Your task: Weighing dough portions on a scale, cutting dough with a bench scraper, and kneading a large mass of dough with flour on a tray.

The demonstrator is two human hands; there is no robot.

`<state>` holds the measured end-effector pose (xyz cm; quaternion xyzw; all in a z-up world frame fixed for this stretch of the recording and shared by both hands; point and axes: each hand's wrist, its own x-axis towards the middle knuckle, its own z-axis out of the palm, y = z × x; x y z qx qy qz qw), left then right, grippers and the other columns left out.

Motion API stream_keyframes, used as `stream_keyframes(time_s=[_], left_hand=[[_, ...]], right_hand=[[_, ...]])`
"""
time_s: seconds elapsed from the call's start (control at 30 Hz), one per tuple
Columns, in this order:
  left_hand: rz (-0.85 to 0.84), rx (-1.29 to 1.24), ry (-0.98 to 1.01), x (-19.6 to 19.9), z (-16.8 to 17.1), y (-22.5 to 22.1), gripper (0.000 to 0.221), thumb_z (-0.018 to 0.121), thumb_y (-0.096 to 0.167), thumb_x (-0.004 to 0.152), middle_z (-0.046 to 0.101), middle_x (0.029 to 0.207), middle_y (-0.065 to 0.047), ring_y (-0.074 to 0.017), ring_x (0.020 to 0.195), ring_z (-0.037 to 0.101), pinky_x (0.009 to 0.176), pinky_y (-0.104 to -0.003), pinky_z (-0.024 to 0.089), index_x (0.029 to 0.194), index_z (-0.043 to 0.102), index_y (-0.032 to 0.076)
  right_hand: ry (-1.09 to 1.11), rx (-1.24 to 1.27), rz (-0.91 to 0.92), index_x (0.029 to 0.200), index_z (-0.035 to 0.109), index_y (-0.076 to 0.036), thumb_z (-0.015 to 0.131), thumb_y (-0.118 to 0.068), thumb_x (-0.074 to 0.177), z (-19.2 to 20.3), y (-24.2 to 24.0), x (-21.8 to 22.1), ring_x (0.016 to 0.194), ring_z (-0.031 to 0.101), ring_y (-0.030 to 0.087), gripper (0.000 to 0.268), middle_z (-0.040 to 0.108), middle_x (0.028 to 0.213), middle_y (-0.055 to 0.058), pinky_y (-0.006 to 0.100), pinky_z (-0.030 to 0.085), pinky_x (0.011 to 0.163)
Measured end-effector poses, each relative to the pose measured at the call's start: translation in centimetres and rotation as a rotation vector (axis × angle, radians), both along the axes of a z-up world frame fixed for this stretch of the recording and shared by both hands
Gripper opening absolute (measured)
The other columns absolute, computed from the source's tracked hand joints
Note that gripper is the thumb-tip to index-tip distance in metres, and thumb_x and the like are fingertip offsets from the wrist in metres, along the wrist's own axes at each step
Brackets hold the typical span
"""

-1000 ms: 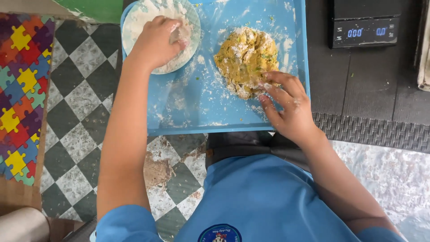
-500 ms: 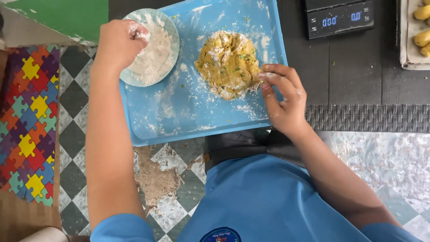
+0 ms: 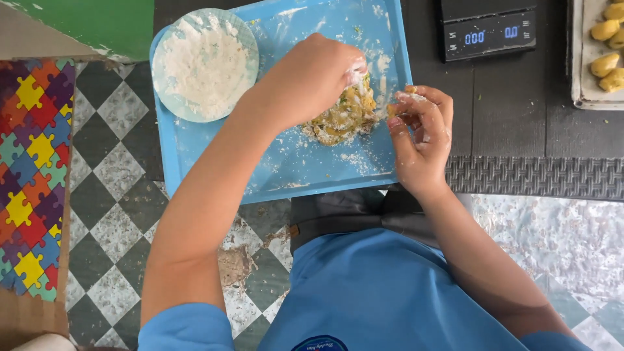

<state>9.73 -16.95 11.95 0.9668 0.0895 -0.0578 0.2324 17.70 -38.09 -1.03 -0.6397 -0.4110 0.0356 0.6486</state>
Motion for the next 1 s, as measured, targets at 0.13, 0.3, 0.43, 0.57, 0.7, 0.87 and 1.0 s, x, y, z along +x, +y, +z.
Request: stream_keyframes(time_s=[0.13, 0.3, 0.43, 0.57, 0.7, 0.87, 1.0], left_hand=[[0.034, 0.166, -0.042, 2.3, -2.1, 0.4, 0.033, 0.059, -0.016, 0.085, 0.047, 0.061, -0.005, -0.0205, 0.052, 0.036, 0.049, -0.041, 0.025, 0.072, 0.044, 0.010], [-0.040, 0.247, -0.278, 3.4, -3.7, 2.3, 0.032, 0.063, -0.020, 0.080, 0.048, 0.078, -0.007, -0.0242, 0.060, 0.042, 0.052, -0.042, 0.032, 0.072, 0.049, 0.008], [0.004, 0.216, -0.269, 3.3, -2.6, 1.7, 0.037, 0.069, 0.008, 0.106, 0.054, 0.063, -0.006, -0.0233, 0.055, 0.052, 0.049, -0.041, 0.035, 0.074, 0.051, 0.008], [-0.050, 0.073, -0.305, 1.7, -0.7, 1.3, 0.031, 0.062, -0.015, 0.089, 0.078, 0.094, -0.020, -0.0335, 0.071, 0.073, 0.046, -0.044, 0.048, 0.110, 0.081, 0.000], [0.072, -0.115, -0.078, -0.5, -0.2, 1.4, 0.034, 0.058, 0.007, 0.106, 0.072, 0.065, -0.013, -0.0176, 0.036, 0.040, 0.045, -0.038, 0.036, 0.136, 0.072, 0.011], [0.234, -0.152, -0.261, -4.1, -4.2, 0.7, 0.031, 0.078, 0.012, 0.095, 0.080, 0.117, -0.011, -0.0082, 0.055, 0.057, 0.050, -0.021, 0.049, 0.126, 0.075, 0.011], [0.202, -0.075, -0.516, -7.9, -7.4, -1.8, 0.040, 0.053, -0.015, 0.100, 0.072, 0.124, -0.024, -0.0354, 0.110, 0.072, 0.098, -0.046, 0.057, 0.137, 0.065, -0.003]], right_hand=[[0.005, -0.015, -0.004, 0.130, 0.064, -0.004, 0.063, -0.004, 0.109, 0.1, 0.0, 0.0, 0.103, 0.069, 0.026, 0.021, 0.045, 0.138, 0.016, 0.034, 0.060, 0.089], [0.002, 0.001, 0.029, 0.130, 0.064, -0.005, 0.062, -0.003, 0.109, -0.3, 0.1, 0.2, 0.106, 0.068, 0.029, 0.021, 0.045, 0.138, 0.017, 0.036, 0.061, 0.092], [-0.030, 0.004, 0.038, 0.130, 0.063, -0.003, 0.062, -0.006, 0.111, -0.5, 0.0, 0.3, 0.115, 0.065, 0.032, 0.020, 0.044, 0.138, 0.018, 0.039, 0.062, 0.096], [-0.040, 0.026, 0.058, 0.123, 0.064, 0.001, 0.062, -0.001, 0.110, 0.1, 0.2, 0.2, 0.119, 0.065, 0.036, 0.013, 0.050, 0.130, 0.019, 0.038, 0.061, 0.090], [-0.066, -0.001, 0.054, 0.121, 0.067, 0.000, 0.062, -0.002, 0.110, 0.0, 0.1, 0.3, 0.119, 0.066, 0.035, 0.013, 0.053, 0.128, 0.018, 0.039, 0.061, 0.090], [-0.091, -0.032, 0.073, 0.120, 0.069, -0.001, 0.064, 0.001, 0.107, 0.8, 1.3, 0.5, 0.117, 0.066, 0.033, 0.015, 0.054, 0.128, 0.019, 0.039, 0.061, 0.090], [-0.420, -0.101, 0.095, 0.125, 0.069, -0.001, 0.071, -0.005, 0.103, 0.4, 6.5, 3.1, 0.119, 0.063, 0.049, 0.022, 0.059, 0.125, 0.020, 0.059, 0.057, 0.093]])
